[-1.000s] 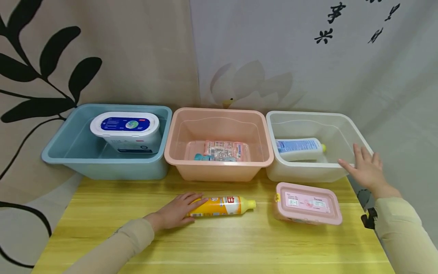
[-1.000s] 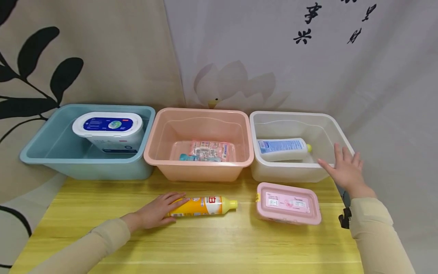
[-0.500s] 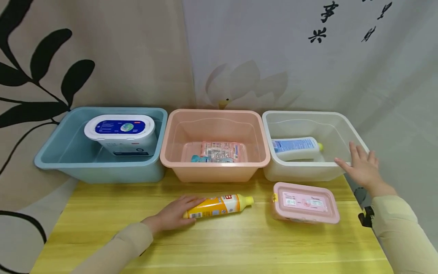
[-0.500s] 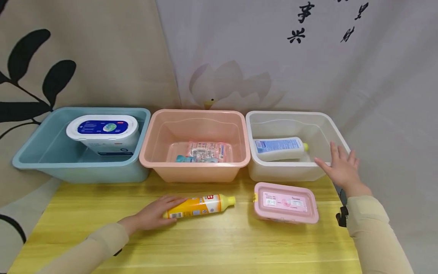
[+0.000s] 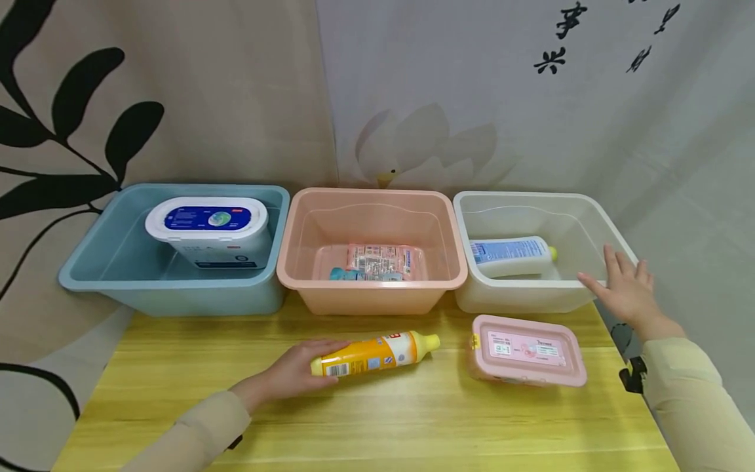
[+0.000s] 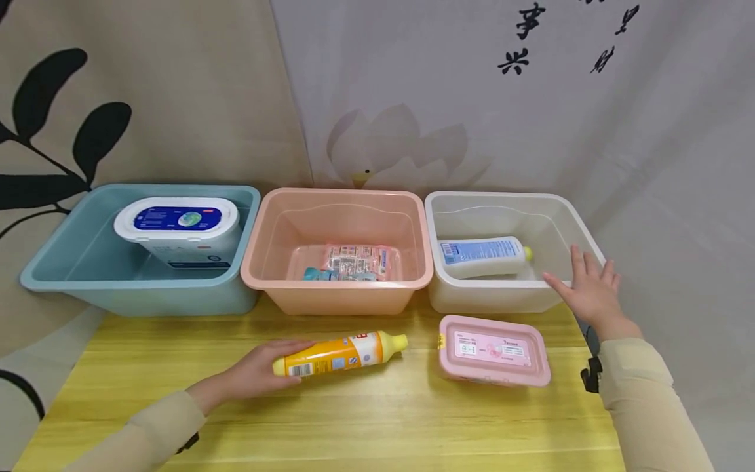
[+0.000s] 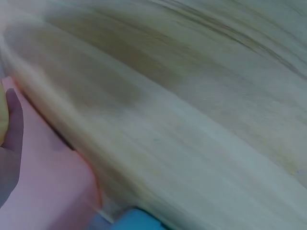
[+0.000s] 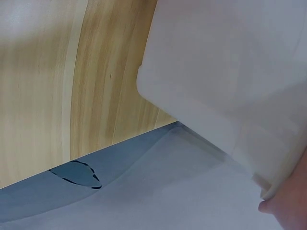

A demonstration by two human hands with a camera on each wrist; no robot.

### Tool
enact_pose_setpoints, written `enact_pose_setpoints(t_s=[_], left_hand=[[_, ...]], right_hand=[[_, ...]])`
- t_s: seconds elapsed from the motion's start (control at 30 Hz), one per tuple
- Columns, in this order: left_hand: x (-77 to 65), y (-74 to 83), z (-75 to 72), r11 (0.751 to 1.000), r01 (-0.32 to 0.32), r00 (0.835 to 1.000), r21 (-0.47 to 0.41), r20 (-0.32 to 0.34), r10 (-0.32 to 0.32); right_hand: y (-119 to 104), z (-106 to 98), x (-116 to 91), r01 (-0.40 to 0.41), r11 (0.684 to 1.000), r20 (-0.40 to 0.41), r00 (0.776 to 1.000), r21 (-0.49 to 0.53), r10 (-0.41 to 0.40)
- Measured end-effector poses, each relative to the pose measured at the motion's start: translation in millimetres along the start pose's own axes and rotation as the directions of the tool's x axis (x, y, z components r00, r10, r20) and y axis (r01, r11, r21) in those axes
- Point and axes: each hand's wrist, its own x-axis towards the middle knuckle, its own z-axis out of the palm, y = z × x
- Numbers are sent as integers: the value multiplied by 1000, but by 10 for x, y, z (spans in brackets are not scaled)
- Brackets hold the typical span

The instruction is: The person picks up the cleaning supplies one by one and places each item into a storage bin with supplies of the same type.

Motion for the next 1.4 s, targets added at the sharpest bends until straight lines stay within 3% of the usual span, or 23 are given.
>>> enact_pose_setpoints(t_s=[0.2,0.3,0.43,0.83,1.07,1.27,1.4], left_hand=[[-15,156,-110,988,75,997,-138,-16,-77],[-19,231,-168,968,128,991,-216,-16,-134],[-11,318,-231,932,153,986,-329,-12,-166],[23,563,-377,865,109,990,-490,-22,-137],[136,676,-494,864,36,991,-503,-95,-96],[251,777,-591,838,-21,987,-545,-145,-70],[322,844,-661,826,-18,984,-563,-155,-85]], right_hand=[[0,-3,-18,-2,1000,0,1000,7,2],[6,-4,-24,-4,1000,1,1000,10,4],[39,-22,-42,-1,1000,12,1000,17,1],[139,-117,-131,-24,998,95,995,62,18],[90,-127,-134,-27,999,94,995,47,22],[96,-108,-124,-35,998,92,995,50,30],[98,-99,-103,-29,998,89,996,56,24]])
